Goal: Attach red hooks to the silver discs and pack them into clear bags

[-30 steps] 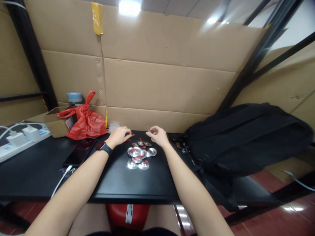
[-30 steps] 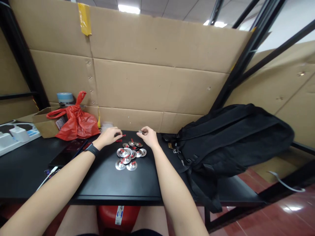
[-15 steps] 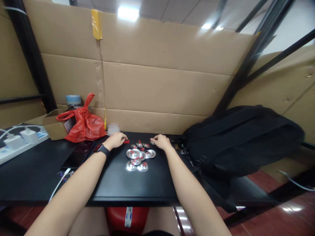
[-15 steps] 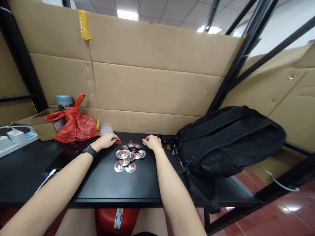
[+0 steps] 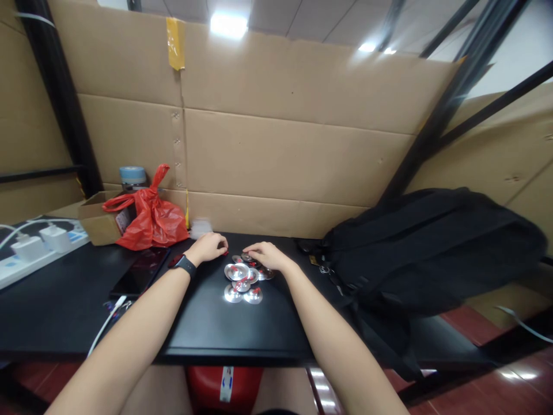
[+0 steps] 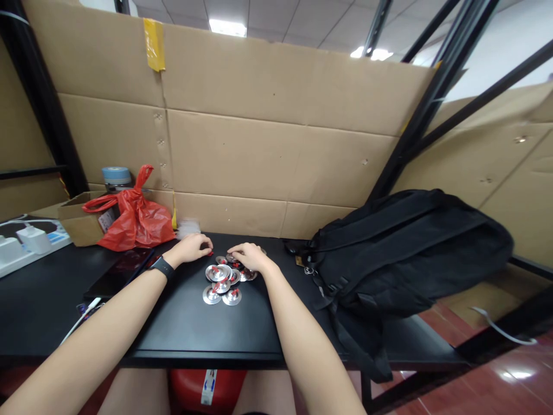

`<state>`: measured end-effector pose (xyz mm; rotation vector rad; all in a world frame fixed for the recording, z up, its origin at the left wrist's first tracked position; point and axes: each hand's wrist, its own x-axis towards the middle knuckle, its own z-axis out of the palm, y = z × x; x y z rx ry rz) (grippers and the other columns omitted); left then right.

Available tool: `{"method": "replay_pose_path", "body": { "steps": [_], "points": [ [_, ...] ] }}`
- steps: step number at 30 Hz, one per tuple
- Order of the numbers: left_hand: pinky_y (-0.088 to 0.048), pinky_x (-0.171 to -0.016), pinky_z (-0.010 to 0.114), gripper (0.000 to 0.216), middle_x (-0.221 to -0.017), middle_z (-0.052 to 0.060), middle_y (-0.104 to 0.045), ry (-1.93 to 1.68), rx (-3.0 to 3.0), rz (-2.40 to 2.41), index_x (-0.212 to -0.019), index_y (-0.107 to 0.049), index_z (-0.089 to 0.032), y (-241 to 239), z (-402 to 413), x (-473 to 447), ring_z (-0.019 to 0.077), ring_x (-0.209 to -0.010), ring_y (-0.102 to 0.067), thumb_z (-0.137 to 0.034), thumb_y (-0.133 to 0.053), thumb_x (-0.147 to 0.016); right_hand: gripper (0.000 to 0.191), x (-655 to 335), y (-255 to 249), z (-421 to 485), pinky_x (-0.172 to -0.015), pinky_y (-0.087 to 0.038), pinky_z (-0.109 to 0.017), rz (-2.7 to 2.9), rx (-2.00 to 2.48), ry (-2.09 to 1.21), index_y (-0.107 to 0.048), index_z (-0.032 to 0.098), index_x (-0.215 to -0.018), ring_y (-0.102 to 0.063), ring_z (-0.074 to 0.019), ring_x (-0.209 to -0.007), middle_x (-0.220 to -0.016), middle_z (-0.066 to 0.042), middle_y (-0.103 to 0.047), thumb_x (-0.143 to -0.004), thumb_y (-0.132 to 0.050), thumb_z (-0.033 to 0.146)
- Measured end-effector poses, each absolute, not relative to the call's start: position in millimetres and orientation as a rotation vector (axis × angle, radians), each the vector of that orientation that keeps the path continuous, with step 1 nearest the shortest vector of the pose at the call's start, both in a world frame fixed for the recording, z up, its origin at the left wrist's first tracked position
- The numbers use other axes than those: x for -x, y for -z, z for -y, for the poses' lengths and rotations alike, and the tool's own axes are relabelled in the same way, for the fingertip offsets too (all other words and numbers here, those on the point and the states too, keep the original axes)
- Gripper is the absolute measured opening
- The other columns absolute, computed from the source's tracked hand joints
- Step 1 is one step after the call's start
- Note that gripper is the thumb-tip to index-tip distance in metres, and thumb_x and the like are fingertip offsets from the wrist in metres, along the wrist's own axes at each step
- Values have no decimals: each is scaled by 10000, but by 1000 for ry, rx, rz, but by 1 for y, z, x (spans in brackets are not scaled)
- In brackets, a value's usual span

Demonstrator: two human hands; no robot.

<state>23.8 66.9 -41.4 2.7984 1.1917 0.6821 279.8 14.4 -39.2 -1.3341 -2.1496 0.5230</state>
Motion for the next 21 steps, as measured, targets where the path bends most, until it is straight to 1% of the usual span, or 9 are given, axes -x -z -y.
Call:
{"method": "replay_pose_path", "body": {
  "steps": [3, 6, 8, 10, 13, 15, 18, 21],
  "points": [
    [-488, -770, 268, 155, -875, 40, -751, -690, -2807, -1176, -842, -734, -228, 38, -64, -26, 196, -809, -681, -269, -586, -821, 164, -281, 39, -15, -917, -508, -330, 2157, 1304, -596, -782, 309, -911, -687, -231, -1007, -989, 13, -771, -852, -643, 373],
    [-492, -757, 261, 163, -850, 37, -751, -694, -2773, -1132, -833, -735, -216, 34, -60, -28, 186, -777, -682, -242, -575, -817, 177, -280, 38, -17, -947, -497, -341, 2096, 1239, -630, -781, 258, -887, -679, -228, -1021, -1036, -20, -760, -852, -620, 322],
    [-499, -738, 256, 171, -822, 32, -751, -700, -2706, -1095, -844, -737, -203, 33, -58, -32, 178, -741, -683, -228, -570, -814, 193, -276, 37, -18, -958, -497, -356, 1975, 1182, -696, -775, 225, -930, -678, -227, -1021, -1059, -45, -753, -833, -618, 279],
    [-515, -729, 252, 183, -837, 34, -758, -742, -2583, -1052, -886, -738, -189, 32, -56, -37, 174, -741, -692, -235, -574, -821, 245, -272, 35, -16, -933, -516, -371, 1793, 1138, -824, -759, 200, -1006, -688, -225, -985, -1038, -63, -756, -806, -631, 262],
    [-543, -766, 259, 229, -937, 58, -767, -894, -2353, -971, -984, -727, -168, 32, -54, -48, 179, -829, -709, -288, -593, -841, 347, -265, 31, -10, -893, -538, -375, 1582, 1044, -1041, -735, 177, -1070, -705, -227, -938, -970, -75, -767, -740, -709, 279],
    [-552, -784, 267, 248, -951, 70, -767, -989, -2253, -934, -983, -725, -160, 32, -52, -56, 184, -855, -710, -334, -614, -844, 408, -261, 28, -5, -883, -545, -378, 1535, 976, -1133, -729, 164, -1065, -712, -239, -939, -943, -84, -769, -684, -777, 303],
    [-553, -752, 266, 246, -897, 72, -765, -1055, -2198, -929, -915, -731, -157, 32, -49, -63, 186, -822, -707, -371, -649, -827, 484, -258, 24, 1, -833, -566, -386, 1496, 954, -1156, -720, 148, -1027, -721, -249, -890, -895, -91, -763, -604, -852, 340],
    [-545, -722, 257, 217, -872, 70, -760, -1059, -2184, -903, -889, -723, -147, 32, -46, -67, 179, -791, -700, -339, -646, -823, 514, -255, 22, 3, -818, -575, -371, 1511, 924, -1097, -705, 155, -990, -712, -230, -870, -936, -80, -744, -545, -886, 338]
  ]
}}
